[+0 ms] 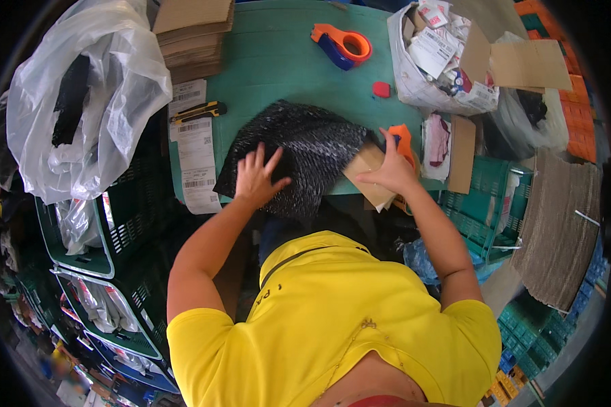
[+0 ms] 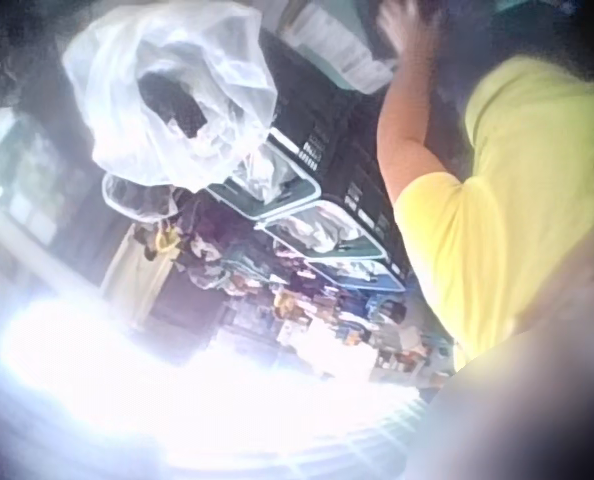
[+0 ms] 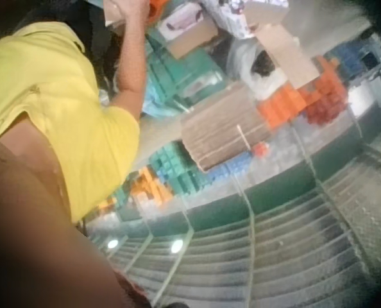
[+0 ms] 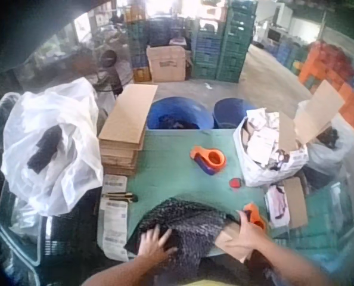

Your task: The person wraps items in bubble wrap and seals them with tape. They then affix shipping labels to the wrapped packages and place them into green bins. The process is repeated for multiple items.

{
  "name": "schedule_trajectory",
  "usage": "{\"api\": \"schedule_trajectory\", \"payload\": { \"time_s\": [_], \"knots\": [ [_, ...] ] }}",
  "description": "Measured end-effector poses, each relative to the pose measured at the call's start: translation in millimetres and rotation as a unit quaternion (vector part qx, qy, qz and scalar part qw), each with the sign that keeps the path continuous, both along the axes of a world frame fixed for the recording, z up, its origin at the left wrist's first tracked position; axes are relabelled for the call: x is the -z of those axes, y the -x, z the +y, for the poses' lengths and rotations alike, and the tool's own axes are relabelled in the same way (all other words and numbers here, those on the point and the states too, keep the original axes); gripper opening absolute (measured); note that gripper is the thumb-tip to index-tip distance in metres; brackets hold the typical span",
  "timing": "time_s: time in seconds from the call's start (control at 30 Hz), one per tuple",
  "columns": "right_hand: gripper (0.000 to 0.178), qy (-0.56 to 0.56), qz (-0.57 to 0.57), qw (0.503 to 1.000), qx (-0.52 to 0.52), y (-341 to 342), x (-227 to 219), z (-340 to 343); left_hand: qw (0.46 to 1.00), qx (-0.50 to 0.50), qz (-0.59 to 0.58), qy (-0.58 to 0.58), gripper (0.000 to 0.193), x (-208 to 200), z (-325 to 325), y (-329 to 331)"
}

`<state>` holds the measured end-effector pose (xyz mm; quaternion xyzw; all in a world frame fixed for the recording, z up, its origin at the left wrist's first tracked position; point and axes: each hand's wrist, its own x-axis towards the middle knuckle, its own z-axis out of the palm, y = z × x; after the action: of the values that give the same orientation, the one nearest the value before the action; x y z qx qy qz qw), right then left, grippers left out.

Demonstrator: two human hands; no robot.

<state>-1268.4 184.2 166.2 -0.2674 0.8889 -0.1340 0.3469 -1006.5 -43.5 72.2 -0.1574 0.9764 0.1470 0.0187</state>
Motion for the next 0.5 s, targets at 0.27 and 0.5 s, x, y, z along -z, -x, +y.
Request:
{"api": "schedule_trajectory", "payload": {
  "time_s": [0.27, 0.5],
  "knots": [
    [0.087, 0.151, -0.300, 0.917, 0.216, -4, -38, 72, 0.999, -0.026, 0.025, -0.003, 0.073, 4, -2, 38],
    [0.086, 0.223, 0.038, 0.973, -0.045, -29, -42, 17, 0.980, -0.017, 0.097, -0.176, 0.081, 18, 85, 21]
  ]
}}
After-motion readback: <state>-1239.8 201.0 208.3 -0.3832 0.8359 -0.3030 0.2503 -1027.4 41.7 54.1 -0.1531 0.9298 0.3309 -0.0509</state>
